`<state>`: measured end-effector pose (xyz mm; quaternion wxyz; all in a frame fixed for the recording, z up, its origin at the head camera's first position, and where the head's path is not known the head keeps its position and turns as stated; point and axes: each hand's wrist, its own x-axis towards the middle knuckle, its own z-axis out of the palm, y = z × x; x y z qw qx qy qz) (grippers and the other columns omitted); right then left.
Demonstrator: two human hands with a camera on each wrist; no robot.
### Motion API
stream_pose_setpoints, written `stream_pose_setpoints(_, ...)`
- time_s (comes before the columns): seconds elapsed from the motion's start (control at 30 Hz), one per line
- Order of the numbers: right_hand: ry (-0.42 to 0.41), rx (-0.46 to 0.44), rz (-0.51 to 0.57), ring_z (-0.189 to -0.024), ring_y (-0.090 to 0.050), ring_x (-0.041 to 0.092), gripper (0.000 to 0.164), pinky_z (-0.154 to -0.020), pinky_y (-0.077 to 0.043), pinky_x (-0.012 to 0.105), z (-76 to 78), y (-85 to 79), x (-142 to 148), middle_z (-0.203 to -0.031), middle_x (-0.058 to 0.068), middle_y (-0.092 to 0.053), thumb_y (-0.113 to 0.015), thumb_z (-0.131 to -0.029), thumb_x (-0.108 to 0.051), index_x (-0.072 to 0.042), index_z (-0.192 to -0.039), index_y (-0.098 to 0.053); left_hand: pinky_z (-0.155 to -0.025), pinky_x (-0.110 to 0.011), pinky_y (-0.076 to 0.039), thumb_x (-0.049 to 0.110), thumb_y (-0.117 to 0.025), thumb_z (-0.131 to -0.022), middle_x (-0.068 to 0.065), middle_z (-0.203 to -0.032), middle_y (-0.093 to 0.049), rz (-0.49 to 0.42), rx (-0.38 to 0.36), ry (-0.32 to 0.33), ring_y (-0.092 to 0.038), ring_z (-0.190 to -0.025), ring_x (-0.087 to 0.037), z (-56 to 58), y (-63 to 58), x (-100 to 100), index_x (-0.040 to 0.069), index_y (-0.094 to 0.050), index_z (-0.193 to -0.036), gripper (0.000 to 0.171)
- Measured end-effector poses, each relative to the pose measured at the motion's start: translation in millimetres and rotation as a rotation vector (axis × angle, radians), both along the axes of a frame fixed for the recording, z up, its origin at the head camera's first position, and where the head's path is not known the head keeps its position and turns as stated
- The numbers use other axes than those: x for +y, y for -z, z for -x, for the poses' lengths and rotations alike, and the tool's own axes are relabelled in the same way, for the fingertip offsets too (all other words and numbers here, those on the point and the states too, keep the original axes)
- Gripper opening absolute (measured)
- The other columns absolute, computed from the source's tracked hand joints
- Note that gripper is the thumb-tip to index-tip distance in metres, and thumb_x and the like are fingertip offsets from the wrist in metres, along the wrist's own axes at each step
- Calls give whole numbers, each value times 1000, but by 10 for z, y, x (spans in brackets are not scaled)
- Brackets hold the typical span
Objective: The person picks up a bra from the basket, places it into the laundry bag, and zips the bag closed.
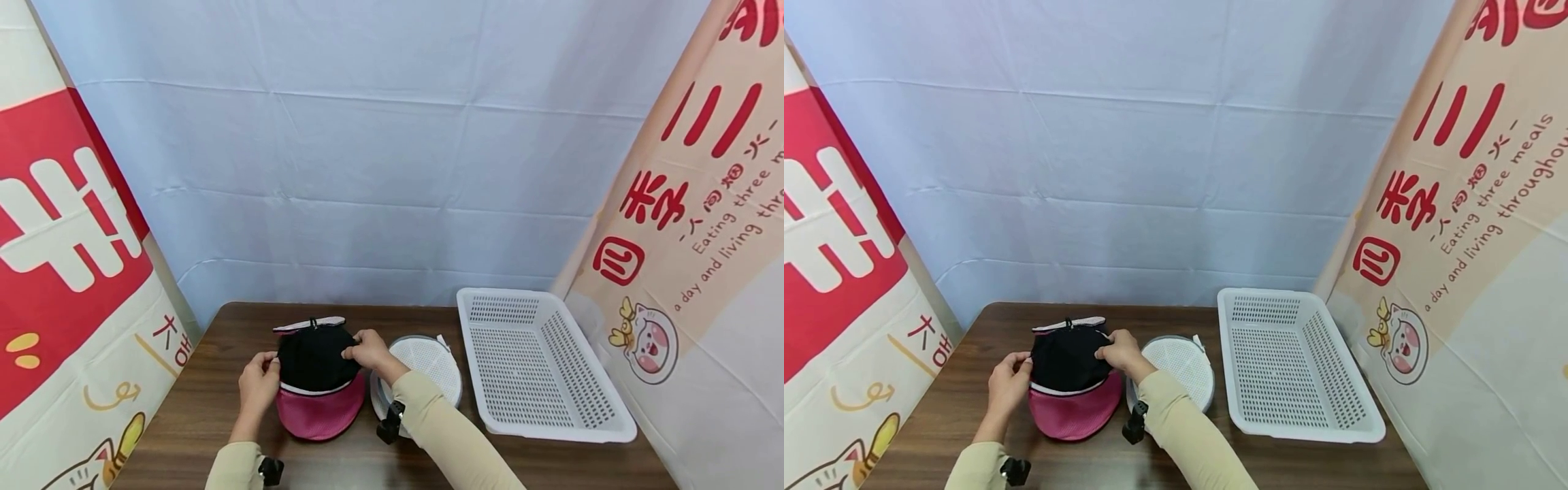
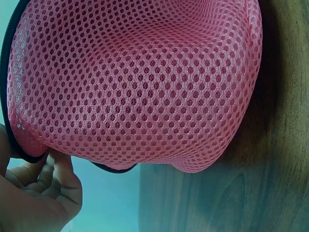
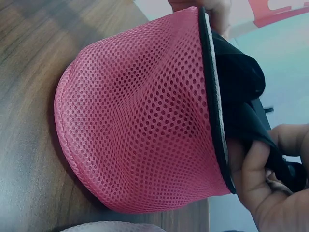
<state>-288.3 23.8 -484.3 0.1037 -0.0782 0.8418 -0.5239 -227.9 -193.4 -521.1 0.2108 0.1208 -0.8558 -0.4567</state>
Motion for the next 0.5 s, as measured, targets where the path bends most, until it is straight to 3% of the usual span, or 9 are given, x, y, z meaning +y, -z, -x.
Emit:
stream_pose_setpoints(0.13,10,-9,-6,-55,-52,16,10,-52,-51,37,-19,-15,-32,-76,7,-53,-65,-78,-1,1,-76,-55,-70,-39,-39,8,-53,-90,-12,-82,-62,5,9,1,-54,-79,-27,3,0,14,0,-66,-100,18)
stream_pose_setpoints(0.2,8,-17,-17,-50,-49,15,17,-51,-51,39,-29,-22,-46,-69,5,-48,-62,-79,0,-3,-67,-49,-69,-39,-40,7,-53,-90,-12,-82,-62,11,14,2,-55,-79,-27,-4,2,20,-1,-65,-100,18)
stream_pose_setpoints(0.37,20,15,-117,-41,-38,12,38,-42,-45,29,-26,-25,-86,-53,-2,-27,-57,-76,2,-14,-56,-29,-70,-39,-40,7,-53,-90,-12,-82,-63,14,28,-2,-55,-79,-27,-16,9,25,0,-66,-100,17)
stream_pose_setpoints(0.5,29,49,-227,-37,-30,10,42,-39,-38,23,-8,-29,-116,-50,-6,-18,-56,-74,1,-16,-55,-23,-69,-38,-40,7,-54,-90,-11,-82,-63,13,50,-11,-55,-78,-26,-14,17,33,1,-66,-99,16)
